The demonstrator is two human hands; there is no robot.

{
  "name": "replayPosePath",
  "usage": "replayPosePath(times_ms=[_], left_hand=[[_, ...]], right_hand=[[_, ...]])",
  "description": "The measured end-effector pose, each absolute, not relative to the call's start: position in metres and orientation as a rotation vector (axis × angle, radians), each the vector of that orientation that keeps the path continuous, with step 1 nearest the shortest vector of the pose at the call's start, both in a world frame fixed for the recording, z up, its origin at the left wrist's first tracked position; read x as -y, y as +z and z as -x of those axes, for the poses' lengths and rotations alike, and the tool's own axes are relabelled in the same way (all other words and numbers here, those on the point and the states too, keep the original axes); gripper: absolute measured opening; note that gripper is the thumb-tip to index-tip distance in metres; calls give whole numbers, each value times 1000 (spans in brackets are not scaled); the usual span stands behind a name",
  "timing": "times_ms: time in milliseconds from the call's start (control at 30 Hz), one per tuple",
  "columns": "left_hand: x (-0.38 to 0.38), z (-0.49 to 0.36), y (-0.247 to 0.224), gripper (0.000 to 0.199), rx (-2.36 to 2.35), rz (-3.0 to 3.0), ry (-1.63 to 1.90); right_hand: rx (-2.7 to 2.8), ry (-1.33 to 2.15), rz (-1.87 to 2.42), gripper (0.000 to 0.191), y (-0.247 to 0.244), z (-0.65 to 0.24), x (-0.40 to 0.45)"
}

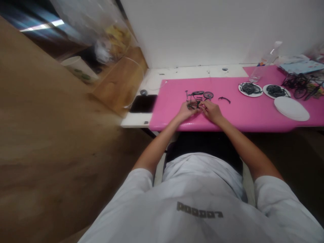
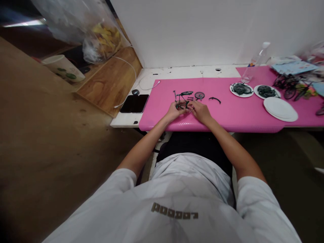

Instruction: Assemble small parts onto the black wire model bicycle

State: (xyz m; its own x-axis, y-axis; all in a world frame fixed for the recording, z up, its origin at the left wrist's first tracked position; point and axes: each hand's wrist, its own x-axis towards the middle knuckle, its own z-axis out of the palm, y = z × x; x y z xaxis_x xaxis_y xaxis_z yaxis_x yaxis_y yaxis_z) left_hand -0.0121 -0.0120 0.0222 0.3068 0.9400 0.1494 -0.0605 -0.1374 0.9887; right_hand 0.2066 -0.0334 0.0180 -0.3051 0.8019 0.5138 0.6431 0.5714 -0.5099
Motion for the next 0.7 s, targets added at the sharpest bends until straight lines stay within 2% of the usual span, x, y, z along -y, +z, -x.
replayPosePath(times_ms=[333,533,700], left_hand=[[7,12,12,58,-842,-1563,1063],[2,12,7,53,-829,-1600,1069],[1,12,4,52,-823,-1615,1070]], right_hand=[[1842,474,1126,28,13,-212,24],[1830,563,1101,21,15,-213,22],[1795,601,1088,23,14,-213,20]])
